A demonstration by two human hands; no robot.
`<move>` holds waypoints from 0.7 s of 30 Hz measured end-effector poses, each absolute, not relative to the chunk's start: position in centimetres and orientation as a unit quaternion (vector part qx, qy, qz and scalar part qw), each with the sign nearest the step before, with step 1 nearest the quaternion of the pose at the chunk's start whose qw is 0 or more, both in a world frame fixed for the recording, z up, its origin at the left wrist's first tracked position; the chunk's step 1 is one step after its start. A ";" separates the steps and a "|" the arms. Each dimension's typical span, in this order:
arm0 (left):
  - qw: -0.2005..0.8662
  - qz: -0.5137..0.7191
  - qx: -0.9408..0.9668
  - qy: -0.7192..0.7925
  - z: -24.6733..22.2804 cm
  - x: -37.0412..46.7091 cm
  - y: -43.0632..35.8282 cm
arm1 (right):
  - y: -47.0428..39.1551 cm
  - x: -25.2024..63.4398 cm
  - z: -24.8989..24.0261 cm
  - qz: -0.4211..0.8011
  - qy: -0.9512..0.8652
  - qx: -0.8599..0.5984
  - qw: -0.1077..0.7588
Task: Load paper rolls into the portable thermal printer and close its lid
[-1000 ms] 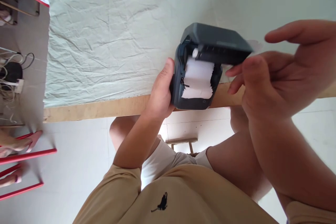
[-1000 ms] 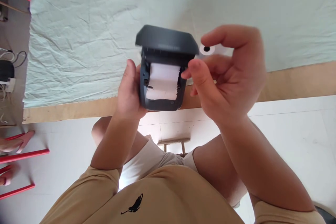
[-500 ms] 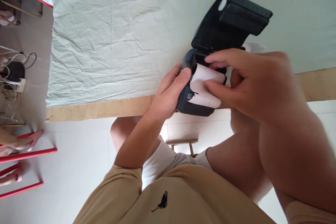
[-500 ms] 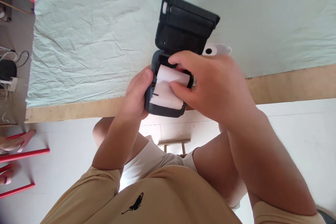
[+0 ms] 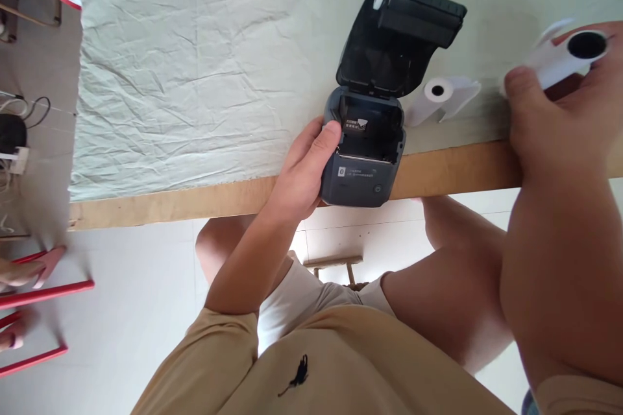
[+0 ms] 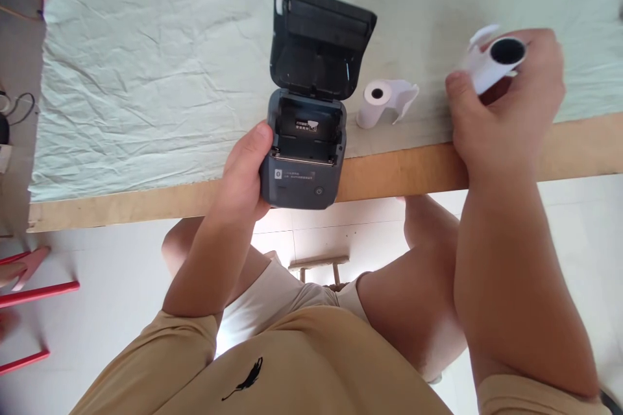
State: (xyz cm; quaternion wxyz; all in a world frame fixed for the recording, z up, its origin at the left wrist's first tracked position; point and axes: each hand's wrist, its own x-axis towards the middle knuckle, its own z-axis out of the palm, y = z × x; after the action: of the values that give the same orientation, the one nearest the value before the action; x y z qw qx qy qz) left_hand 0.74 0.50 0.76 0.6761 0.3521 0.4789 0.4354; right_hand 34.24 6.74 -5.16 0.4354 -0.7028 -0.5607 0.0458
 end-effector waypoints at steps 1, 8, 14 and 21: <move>0.674 0.434 0.354 0.482 0.8 0.8 0.5 | 6.4 34.2 -4.9 0.041 -0.561 -0.718 0.409; 0.679 0.451 0.375 0.442 0.1 0.6 0.7 | 4.1 30.0 -2.3 -0.093 -0.697 -0.513 0.492; 0.658 0.453 0.394 0.454 -0.5 0.3 0.7 | 3.6 24.1 -2.3 0.017 -0.740 -0.552 0.383; 0.667 0.445 0.395 0.449 -0.5 0.2 0.5 | 3.2 24.7 -3.0 0.031 -0.652 -0.532 0.540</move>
State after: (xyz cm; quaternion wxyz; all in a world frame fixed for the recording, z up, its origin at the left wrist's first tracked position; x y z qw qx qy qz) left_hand 0.15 0.52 -0.49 0.6668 0.3947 0.4493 0.4446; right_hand 24.68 3.21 -3.03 0.5396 -0.5323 -0.6515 0.0306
